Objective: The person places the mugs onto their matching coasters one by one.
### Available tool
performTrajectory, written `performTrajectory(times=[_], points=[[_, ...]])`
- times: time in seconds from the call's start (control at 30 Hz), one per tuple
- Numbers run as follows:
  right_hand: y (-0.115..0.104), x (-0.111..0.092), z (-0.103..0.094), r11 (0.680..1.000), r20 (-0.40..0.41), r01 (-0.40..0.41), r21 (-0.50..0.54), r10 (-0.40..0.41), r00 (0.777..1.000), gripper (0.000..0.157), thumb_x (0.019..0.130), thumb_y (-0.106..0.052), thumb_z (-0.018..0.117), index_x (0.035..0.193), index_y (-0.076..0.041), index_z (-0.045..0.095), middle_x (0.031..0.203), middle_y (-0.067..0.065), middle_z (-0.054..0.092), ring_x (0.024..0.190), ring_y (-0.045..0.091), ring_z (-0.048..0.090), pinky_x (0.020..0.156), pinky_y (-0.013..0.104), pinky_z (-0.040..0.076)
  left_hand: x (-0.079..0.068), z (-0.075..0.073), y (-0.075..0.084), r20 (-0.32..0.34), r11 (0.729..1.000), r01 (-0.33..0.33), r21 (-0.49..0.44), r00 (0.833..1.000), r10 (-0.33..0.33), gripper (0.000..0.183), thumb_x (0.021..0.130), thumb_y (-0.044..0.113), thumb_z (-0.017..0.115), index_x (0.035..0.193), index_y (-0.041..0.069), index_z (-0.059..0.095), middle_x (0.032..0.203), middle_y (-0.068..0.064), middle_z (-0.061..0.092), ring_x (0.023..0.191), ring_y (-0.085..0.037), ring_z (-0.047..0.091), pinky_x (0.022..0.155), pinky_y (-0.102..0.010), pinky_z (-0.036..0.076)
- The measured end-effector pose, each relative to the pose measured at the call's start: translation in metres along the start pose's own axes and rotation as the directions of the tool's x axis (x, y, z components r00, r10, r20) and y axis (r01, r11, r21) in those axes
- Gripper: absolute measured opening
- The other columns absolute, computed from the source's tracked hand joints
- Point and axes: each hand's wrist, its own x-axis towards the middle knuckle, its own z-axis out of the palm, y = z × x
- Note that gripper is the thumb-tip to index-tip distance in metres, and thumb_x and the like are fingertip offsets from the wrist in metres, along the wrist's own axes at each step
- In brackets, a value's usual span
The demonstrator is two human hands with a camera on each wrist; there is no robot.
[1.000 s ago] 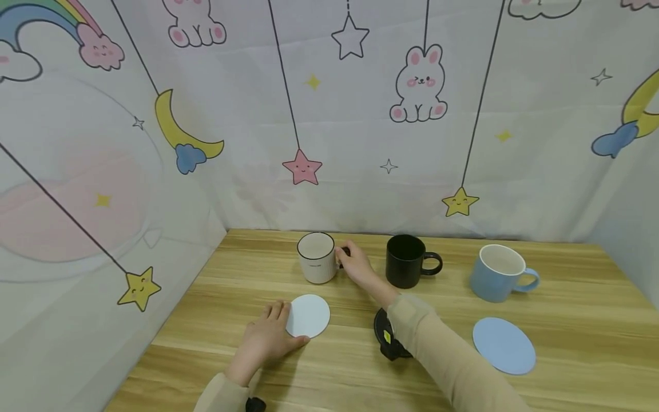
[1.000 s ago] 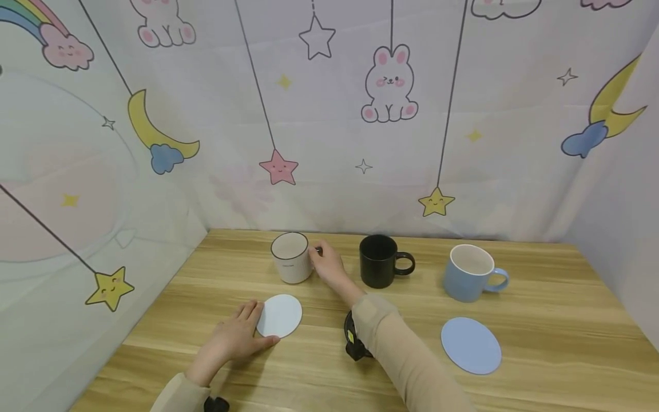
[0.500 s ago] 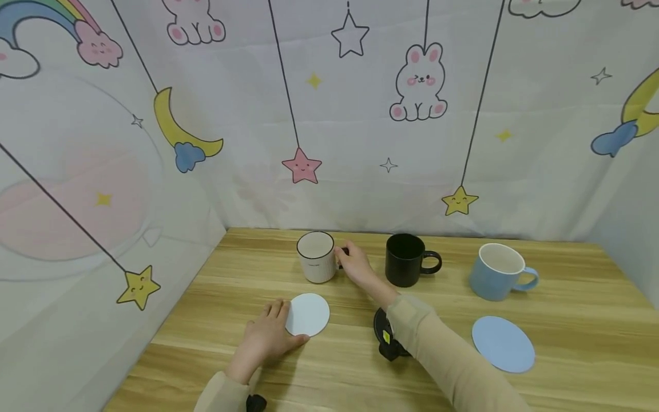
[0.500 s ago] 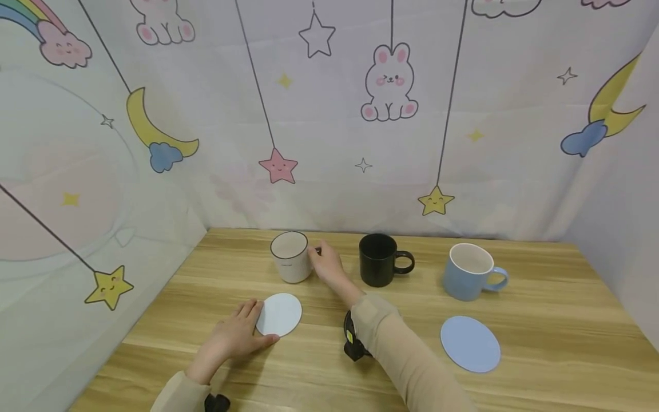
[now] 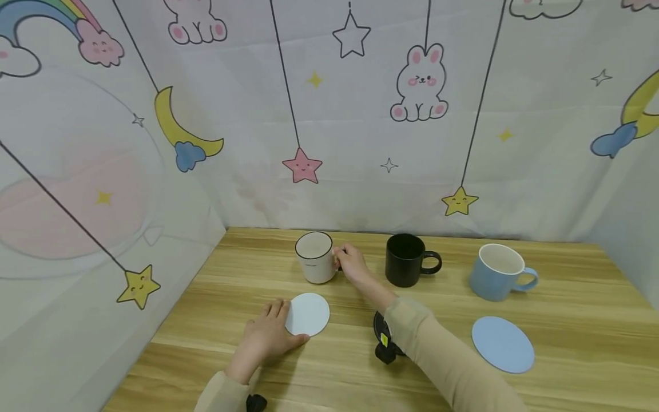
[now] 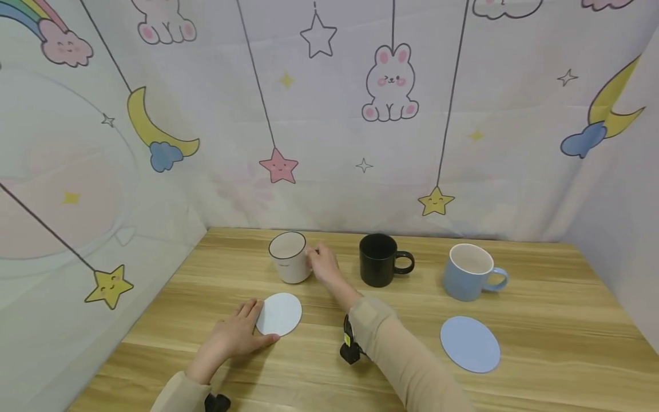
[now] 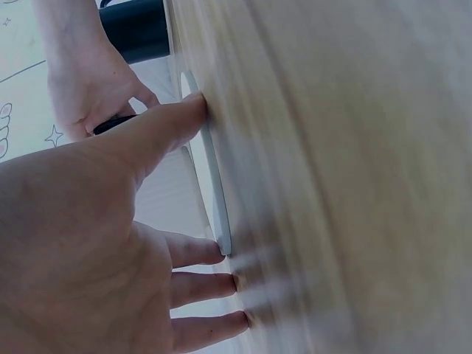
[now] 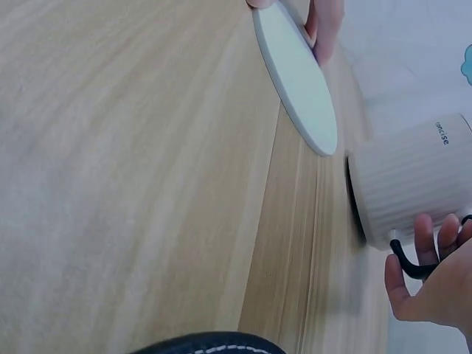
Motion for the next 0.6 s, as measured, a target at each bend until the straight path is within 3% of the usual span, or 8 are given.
performTrajectory(times=[0.23, 0.6], points=[[0.0, -0.004, 0.003, 1.0, -0.021, 0.012, 0.021, -0.011, 1.0, 0.022, 0.099, -0.016, 0.046, 0.085, -0.002, 0.054, 0.074, 0.018, 0.055, 0.084, 0.037, 0.064, 0.063, 0.023, 0.041, 0.001, 0.0, -0.001, -0.002, 1.0, -0.004, 0.006, 1.0, 0.004, 0.094, 0.079, 0.06, 0.068, 0.145, 0.0, 0.036, 0.151, -0.023, 0.035, 0.138, -0.047, 0.034, 0.098, -0.07, 0.035], [0.0, -0.014, 0.004, 0.998, -0.031, 0.007, 0.069, -0.005, 1.0, 0.021, 0.099, -0.017, 0.046, 0.085, -0.003, 0.053, 0.075, 0.014, 0.054, 0.079, 0.025, 0.061, 0.062, 0.023, 0.038, 0.001, 0.001, -0.001, -0.005, 1.0, -0.009, 0.008, 1.0, 0.009, 0.095, 0.079, 0.06, 0.068, 0.145, 0.001, 0.036, 0.151, -0.023, 0.035, 0.138, -0.047, 0.034, 0.098, -0.07, 0.035]])
